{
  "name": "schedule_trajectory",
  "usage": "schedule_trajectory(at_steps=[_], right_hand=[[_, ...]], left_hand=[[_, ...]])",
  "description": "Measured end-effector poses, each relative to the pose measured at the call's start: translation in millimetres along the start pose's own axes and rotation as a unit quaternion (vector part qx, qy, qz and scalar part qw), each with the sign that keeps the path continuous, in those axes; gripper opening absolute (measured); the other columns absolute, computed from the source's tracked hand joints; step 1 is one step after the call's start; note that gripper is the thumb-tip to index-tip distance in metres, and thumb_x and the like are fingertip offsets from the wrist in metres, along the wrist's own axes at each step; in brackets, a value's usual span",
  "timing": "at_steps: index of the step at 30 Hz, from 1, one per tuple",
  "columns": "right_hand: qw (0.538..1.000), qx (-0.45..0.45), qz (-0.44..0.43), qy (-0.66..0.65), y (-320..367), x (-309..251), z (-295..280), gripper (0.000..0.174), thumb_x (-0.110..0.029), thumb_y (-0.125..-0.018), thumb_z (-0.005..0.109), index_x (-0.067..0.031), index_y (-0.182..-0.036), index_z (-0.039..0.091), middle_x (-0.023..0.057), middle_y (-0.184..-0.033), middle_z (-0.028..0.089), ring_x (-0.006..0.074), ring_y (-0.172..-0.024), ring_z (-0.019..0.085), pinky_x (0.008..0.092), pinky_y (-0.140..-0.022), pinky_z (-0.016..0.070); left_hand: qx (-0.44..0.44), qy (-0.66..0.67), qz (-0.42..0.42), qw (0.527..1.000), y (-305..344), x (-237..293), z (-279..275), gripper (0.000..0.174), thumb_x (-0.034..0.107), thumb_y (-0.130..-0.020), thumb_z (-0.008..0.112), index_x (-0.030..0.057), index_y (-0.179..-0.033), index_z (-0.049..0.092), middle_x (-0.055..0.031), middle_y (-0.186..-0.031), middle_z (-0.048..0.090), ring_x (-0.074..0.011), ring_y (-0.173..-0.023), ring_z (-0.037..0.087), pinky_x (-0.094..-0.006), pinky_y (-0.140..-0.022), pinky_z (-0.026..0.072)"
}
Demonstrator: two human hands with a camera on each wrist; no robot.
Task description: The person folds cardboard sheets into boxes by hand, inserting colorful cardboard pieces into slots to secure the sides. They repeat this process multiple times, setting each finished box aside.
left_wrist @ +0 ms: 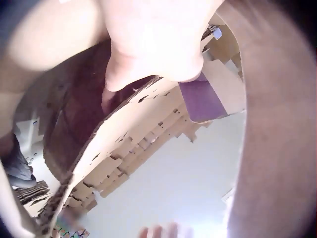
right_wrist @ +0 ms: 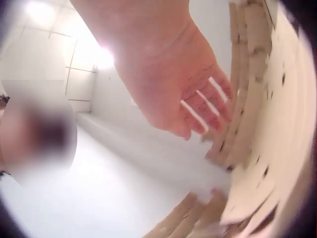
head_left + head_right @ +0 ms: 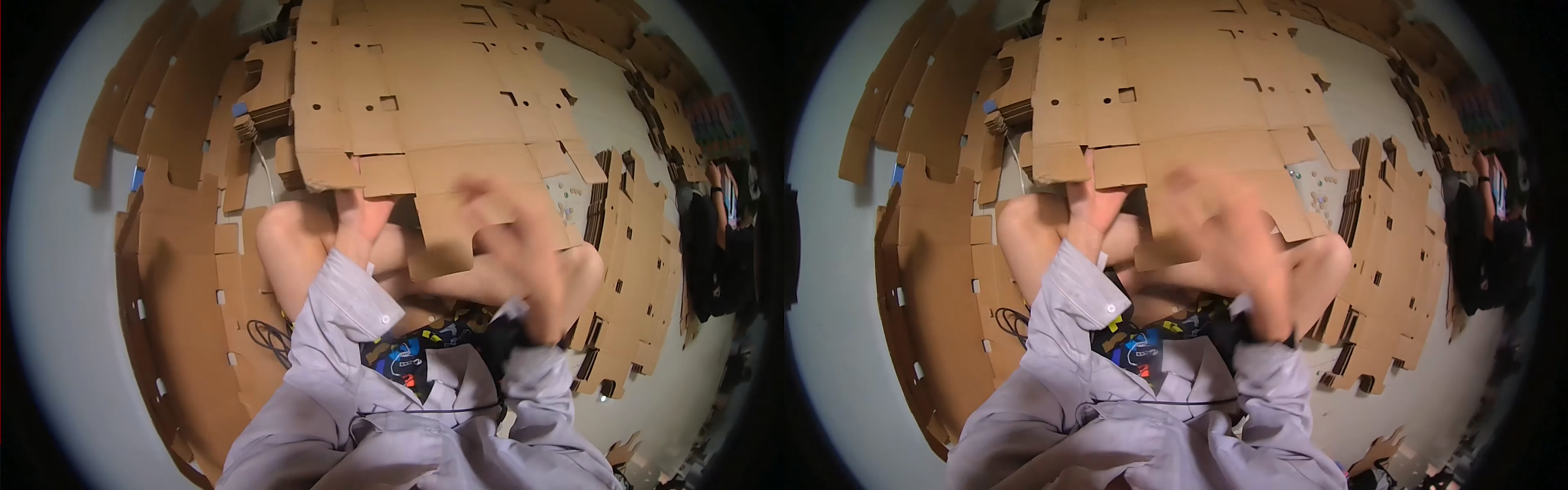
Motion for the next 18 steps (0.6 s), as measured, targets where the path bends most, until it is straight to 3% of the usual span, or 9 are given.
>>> schedule_trajectory(at_steps=[2,4,5,6,8,12,14,17,18], right_hand=[[0.978,0.085,0.108,0.157,-18.9,77.2,-46.8,0.038,-0.030,-0.090,0.058,-0.0018,-0.115,0.060,0.0185,-0.102,0.066,0.0319,-0.094,0.064,0.0385,-0.082,0.0507],[0.875,-0.015,0.310,0.372,-13.6,153.0,-90.9,0.050,-0.042,-0.086,0.059,-0.0010,-0.114,0.060,0.0212,-0.105,0.065,0.0351,-0.100,0.062,0.0430,-0.085,0.0488],[0.864,-0.016,0.325,0.384,-6.9,179.9,-104.5,0.052,-0.041,-0.084,0.062,0.0056,-0.105,0.061,0.0240,-0.098,0.066,0.0373,-0.093,0.064,0.0414,-0.078,0.0499],[0.869,-0.037,0.359,0.340,-2.6,211.7,-112.6,0.050,-0.042,-0.084,0.062,0.0057,-0.098,0.062,0.0223,-0.096,0.067,0.0343,-0.092,0.065,0.0395,-0.077,0.0506],[0.880,-0.109,0.415,0.203,-0.2,252.4,-112.6,0.048,-0.039,-0.086,0.061,0.0033,-0.108,0.062,0.0175,-0.104,0.067,0.0281,-0.101,0.064,0.0376,-0.081,0.0505],[0.924,-0.017,0.371,-0.090,-5.4,215.5,-97.0,0.053,-0.029,-0.091,0.058,0.0028,-0.131,0.046,0.0190,-0.123,0.057,0.0283,-0.108,0.059,0.0386,-0.087,0.0489],[0.931,0.021,0.310,-0.191,-8.8,183.8,-91.1,0.053,-0.023,-0.094,0.054,-0.0003,-0.139,0.039,0.0192,-0.134,0.049,0.0269,-0.113,0.057,0.0369,-0.088,0.0485],[0.927,-0.082,0.319,-0.180,-10.8,178.3,-83.7,0.060,0.000,-0.087,0.049,-0.0130,-0.144,0.036,0.0148,-0.144,0.039,0.0256,-0.122,0.050,0.0344,-0.093,0.0471],[0.931,-0.136,0.299,-0.159,-13.4,180.3,-80.9,0.065,0.003,-0.084,0.049,-0.0151,-0.145,0.034,0.0146,-0.144,0.038,0.0262,-0.123,0.049,0.0351,-0.095,0.0452]], left_hand=[[0.027,0.120,-0.030,0.992,14.7,-5.3,19.2,0.054,0.043,-0.091,0.054,0.0090,-0.131,0.044,-0.0104,-0.133,0.047,-0.0308,-0.126,0.042,-0.0516,-0.101,0.0374],[0.044,0.129,-0.071,0.988,26.2,-12.3,14.5,0.055,0.044,-0.094,0.048,0.0078,-0.134,0.039,-0.0111,-0.134,0.045,-0.0301,-0.128,0.039,-0.0544,-0.101,0.0362],[0.029,0.125,-0.090,0.988,33.1,-11.2,20.4,0.052,0.038,-0.095,0.048,0.0067,-0.135,0.037,-0.0111,-0.135,0.044,-0.0292,-0.127,0.040,-0.0524,-0.101,0.0373],[0.014,0.122,-0.109,0.986,36.2,-12.1,23.9,0.049,0.032,-0.097,0.048,0.0056,-0.136,0.036,-0.0110,-0.136,0.042,-0.0283,-0.126,0.042,-0.0505,-0.101,0.0384],[-0.016,-0.015,-0.087,0.996,29.3,-26.2,5.4,0.046,0.021,-0.094,0.052,0.0042,-0.134,0.037,-0.0131,-0.129,0.049,-0.0270,-0.117,0.051,-0.0449,-0.096,0.0444],[0.012,-0.156,-0.027,0.987,19.5,-24.3,19.4,0.040,0.001,-0.088,0.054,0.0005,-0.127,0.042,-0.0141,-0.117,0.057,-0.0219,-0.098,0.063,-0.0323,-0.085,0.0529],[-0.010,-0.247,-0.011,0.969,13.7,-17.6,30.7,0.053,-0.006,-0.082,0.049,0.0018,-0.134,0.041,-0.0127,-0.120,0.057,-0.0197,-0.095,0.063,-0.0310,-0.077,0.0550],[-0.078,-0.376,-0.002,0.923,-4.8,-3.0,19.7,0.073,-0.010,-0.074,0.048,0.0068,-0.143,0.036,-0.0140,-0.118,0.060,-0.0168,-0.090,0.063,-0.0307,-0.069,0.0543],[-0.088,-0.474,0.011,0.876,-8.5,1.9,18.6,0.072,-0.009,-0.073,0.049,0.0063,-0.142,0.037,-0.0147,-0.114,0.060,-0.0168,-0.088,0.063,-0.0308,-0.069,0.0538]])
Point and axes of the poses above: each hand's wrist, its own y-axis away from the middle knuckle, its own z-axis out of the palm, x = y × z, the point moved 2 cm from there along -y, towards the middle knuckle
